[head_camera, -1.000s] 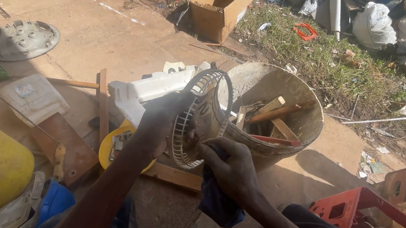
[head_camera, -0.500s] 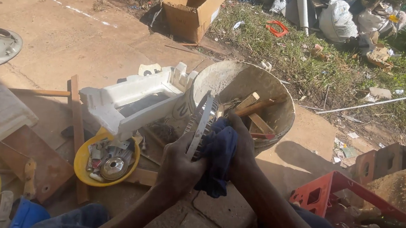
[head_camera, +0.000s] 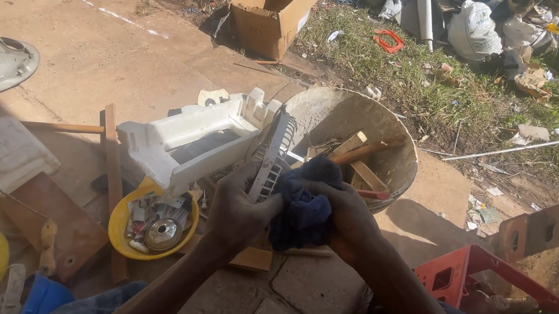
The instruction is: Cleaning various small metal and plastic components using a cloth in an outdoor fabrication area.
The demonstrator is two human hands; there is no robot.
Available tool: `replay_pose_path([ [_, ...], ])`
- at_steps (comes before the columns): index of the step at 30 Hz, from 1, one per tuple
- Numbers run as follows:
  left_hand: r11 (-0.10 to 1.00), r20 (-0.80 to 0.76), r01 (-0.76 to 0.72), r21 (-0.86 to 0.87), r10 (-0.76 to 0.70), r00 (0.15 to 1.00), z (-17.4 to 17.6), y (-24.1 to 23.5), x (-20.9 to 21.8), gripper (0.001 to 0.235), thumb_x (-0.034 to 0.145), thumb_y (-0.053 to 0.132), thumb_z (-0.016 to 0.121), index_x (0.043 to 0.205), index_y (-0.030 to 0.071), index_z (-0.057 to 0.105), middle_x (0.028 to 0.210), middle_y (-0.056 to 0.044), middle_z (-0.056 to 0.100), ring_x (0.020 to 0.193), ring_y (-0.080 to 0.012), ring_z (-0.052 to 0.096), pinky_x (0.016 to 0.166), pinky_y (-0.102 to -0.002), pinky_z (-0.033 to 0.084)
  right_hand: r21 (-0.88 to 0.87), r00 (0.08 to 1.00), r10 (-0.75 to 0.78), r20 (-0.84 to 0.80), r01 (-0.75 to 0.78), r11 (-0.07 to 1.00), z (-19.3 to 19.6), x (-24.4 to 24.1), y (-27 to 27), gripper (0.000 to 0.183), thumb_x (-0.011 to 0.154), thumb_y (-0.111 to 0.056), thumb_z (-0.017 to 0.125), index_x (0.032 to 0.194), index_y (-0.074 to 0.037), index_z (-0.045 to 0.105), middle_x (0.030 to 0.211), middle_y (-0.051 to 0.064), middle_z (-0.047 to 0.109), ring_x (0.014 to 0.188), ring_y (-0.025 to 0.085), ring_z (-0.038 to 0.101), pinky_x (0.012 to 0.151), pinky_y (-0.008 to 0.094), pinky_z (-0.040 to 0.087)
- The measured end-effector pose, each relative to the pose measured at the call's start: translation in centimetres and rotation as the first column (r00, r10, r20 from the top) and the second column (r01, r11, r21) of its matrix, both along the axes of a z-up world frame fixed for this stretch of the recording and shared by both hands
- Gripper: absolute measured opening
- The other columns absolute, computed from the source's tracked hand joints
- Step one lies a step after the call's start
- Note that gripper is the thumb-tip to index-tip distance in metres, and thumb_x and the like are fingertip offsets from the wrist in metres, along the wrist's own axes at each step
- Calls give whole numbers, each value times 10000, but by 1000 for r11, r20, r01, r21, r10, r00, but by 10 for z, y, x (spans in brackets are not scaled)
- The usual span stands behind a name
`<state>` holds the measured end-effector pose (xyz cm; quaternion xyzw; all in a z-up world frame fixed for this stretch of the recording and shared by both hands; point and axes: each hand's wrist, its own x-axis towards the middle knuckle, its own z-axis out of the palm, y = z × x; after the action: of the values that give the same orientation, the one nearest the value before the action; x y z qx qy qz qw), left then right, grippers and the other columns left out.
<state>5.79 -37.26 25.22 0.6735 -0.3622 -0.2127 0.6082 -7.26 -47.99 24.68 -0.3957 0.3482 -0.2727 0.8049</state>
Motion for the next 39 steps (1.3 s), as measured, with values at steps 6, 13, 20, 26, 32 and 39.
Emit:
replay_pose_path([
  [6, 998, -167, 67, -9, -67, 984, -24, -5, 6, 113, 745, 77, 799, 806, 17, 725, 516, -112, 651, 438, -146, 604, 498, -269, 493, 36, 973, -219, 78, 217, 975, 12, -2, -26, 56, 905, -55, 687, 947, -53, 649, 720, 59, 592, 710, 186, 693, 741, 352, 577],
  [13, 995, -334, 94, 33, -77, 939, -32, -10, -15, 114, 728, -15, 796, 801, -46, 715, 516, -154, 643, 384, -182, 626, 411, -268, 468, 129, 980, -170, 104, 156, 979, -15, 12, -2, 144, 933, -75, 661, 1075, -96, 664, 818, 69, 585, 755, 182, 668, 656, 299, 537],
  [20, 999, -342, 22, -31, -32, 939, -39, -8, -19, 227, 634, -41, 770, 860, -18, 770, 622, -144, 695, 581, -139, 646, 535, -278, 520, 238, 998, -59, 32, 50, 970, -9, 17, 25, 262, 958, -277, 677, 1101, -58, 699, 656, 12, 524, 512, 143, 569, 401, 221, 422],
  [26, 993, -424, 61, -100, -98, 900, -34, -5, -18, 260, 668, -46, 791, 926, -45, 753, 704, -191, 743, 603, -184, 683, 565, -329, 600, 115, 983, 98, 158, -117, 986, -31, -3, 9, 309, 976, -290, 670, 878, 2, 649, 709, 236, 683, 547, 228, 652, 437, 250, 445],
  [32, 991, -349, 57, -122, -97, 932, -33, -2, -21, 196, 668, -60, 775, 857, -58, 724, 599, -151, 672, 455, -147, 621, 438, -263, 526, -134, 991, -124, -56, 116, 984, -21, -6, 8, 193, 815, -53, 824, 924, 30, 689, 718, 149, 633, 603, 228, 649, 472, 314, 494],
  [39, 989, -294, 83, -120, -116, 949, -40, -5, -31, 295, 688, 32, 880, 882, -79, 687, 572, -147, 639, 412, -149, 600, 403, -253, 473, 41, 988, -126, 87, 123, 992, -18, -2, -12, 141, 886, -85, 724, 837, -66, 594, 539, 82, 442, 367, 171, 501, 315, 256, 340],
])
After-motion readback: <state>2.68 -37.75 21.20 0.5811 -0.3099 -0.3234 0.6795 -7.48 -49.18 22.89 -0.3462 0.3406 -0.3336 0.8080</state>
